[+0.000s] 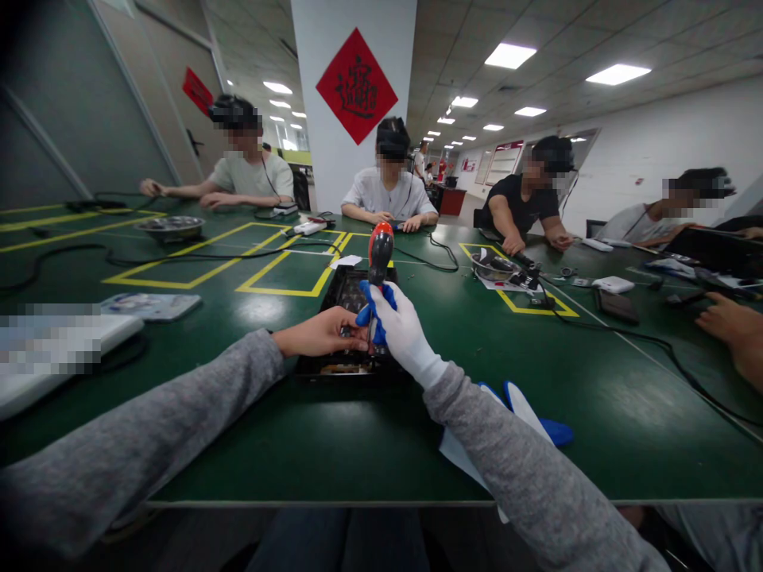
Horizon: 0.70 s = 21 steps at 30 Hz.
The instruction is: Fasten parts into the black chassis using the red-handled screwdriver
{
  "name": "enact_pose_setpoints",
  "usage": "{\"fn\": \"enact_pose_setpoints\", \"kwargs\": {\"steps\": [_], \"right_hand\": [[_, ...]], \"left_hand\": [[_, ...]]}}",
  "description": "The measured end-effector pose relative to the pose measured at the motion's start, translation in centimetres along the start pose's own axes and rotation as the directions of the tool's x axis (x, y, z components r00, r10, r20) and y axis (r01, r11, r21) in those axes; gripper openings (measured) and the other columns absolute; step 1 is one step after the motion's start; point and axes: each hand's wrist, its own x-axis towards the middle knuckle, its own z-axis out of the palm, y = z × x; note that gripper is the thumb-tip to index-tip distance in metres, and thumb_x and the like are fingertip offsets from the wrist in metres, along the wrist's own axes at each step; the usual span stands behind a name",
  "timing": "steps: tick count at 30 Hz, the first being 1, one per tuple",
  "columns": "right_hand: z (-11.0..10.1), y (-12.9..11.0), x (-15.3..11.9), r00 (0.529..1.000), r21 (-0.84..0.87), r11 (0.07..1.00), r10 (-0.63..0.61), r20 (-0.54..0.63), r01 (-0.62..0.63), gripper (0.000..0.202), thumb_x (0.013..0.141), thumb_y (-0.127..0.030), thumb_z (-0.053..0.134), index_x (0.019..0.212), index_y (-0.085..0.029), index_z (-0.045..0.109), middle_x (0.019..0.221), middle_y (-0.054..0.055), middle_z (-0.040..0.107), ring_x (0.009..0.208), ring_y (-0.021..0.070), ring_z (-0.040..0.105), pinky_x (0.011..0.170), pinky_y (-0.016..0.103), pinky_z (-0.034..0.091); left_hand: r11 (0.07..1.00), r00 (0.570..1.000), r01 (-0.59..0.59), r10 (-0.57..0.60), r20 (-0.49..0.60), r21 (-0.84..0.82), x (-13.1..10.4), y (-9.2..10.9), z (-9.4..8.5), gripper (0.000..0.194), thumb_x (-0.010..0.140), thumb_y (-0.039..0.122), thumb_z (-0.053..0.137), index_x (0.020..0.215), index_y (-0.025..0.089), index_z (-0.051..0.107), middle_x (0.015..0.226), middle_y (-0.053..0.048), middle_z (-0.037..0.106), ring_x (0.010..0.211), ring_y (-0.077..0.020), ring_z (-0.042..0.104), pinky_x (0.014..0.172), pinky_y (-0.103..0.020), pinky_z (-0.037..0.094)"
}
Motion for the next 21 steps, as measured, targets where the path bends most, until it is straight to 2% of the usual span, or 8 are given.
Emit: {"fn": "enact_pose_setpoints", "kwargs": {"steps": [5, 8, 13, 19, 21], "right_hand": [[0.0, 0.24, 0.05, 0.999, 0.028, 1.0, -0.012, -0.044, 0.013, 0.037, 0.078, -0.053, 0.053, 0.095, -0.02, 0.052, 0.054, -0.006, 0.056, 0.036, 0.0044, 0.04, 0.035, 0.015, 0.033], [-0.09, 0.41, 0.13, 1.0, 0.035, 0.999, -0.008, -0.028, 0.009, 0.039, 0.078, -0.053, 0.053, 0.099, -0.02, 0.052, 0.054, -0.005, 0.057, 0.035, 0.0045, 0.039, 0.034, 0.016, 0.032], [-0.26, 0.4, 0.21, 0.999, 0.048, 0.998, 0.036, 0.033, -0.037, 0.04, 0.079, -0.054, 0.05, 0.099, -0.02, 0.052, 0.053, -0.006, 0.055, 0.032, 0.0041, 0.038, 0.032, 0.016, 0.031], [-0.17, 0.26, 0.1, 1.0, 0.072, 0.997, 0.006, -0.016, -0.005, 0.037, 0.08, -0.051, 0.051, 0.099, -0.02, 0.052, 0.053, -0.006, 0.056, 0.034, 0.0039, 0.039, 0.034, 0.015, 0.031], [-0.16, 0.32, 0.12, 1.0, 0.072, 0.997, -0.005, -0.016, 0.006, 0.036, 0.08, -0.05, 0.052, 0.1, -0.02, 0.051, 0.053, -0.007, 0.056, 0.034, 0.0042, 0.04, 0.034, 0.015, 0.032]], "left_hand": [[0.996, 0.994, 0.063, -0.057, -0.096, 0.065, 0.05, 0.1, 0.13, 0.025, 0.071, 0.034, 0.067, 0.075, 0.01, 0.06, 0.072, -0.001, 0.063, 0.067, -0.0112, 0.058, 0.066, -0.022, 0.046], [0.999, 0.997, 0.035, -0.032, -0.066, 0.038, 0.08, 0.05, 0.12, 0.022, 0.073, 0.031, 0.066, 0.074, 0.01, 0.06, 0.073, -0.002, 0.064, 0.069, -0.0115, 0.059, 0.069, -0.023, 0.046], [1.0, 1.0, -0.011, 0.01, 0.022, 0.019, 0.07, 0.06, 0.01, 0.02, 0.079, 0.028, 0.059, 0.084, 0.009, 0.064, 0.085, -0.007, 0.068, 0.081, -0.0145, 0.062, 0.077, -0.025, 0.046], [0.994, 0.998, 0.019, -0.013, -0.056, 0.112, 0.07, 0.15, 0.01, 0.024, 0.074, 0.034, 0.064, 0.074, 0.01, 0.061, 0.073, -0.002, 0.064, 0.07, -0.0124, 0.059, 0.072, -0.024, 0.046], [0.992, 0.999, 0.008, -0.002, -0.049, 0.126, 0.07, 0.1, 0.0, 0.024, 0.075, 0.034, 0.062, 0.074, 0.01, 0.061, 0.074, -0.002, 0.064, 0.071, -0.0126, 0.059, 0.072, -0.024, 0.045]]}}
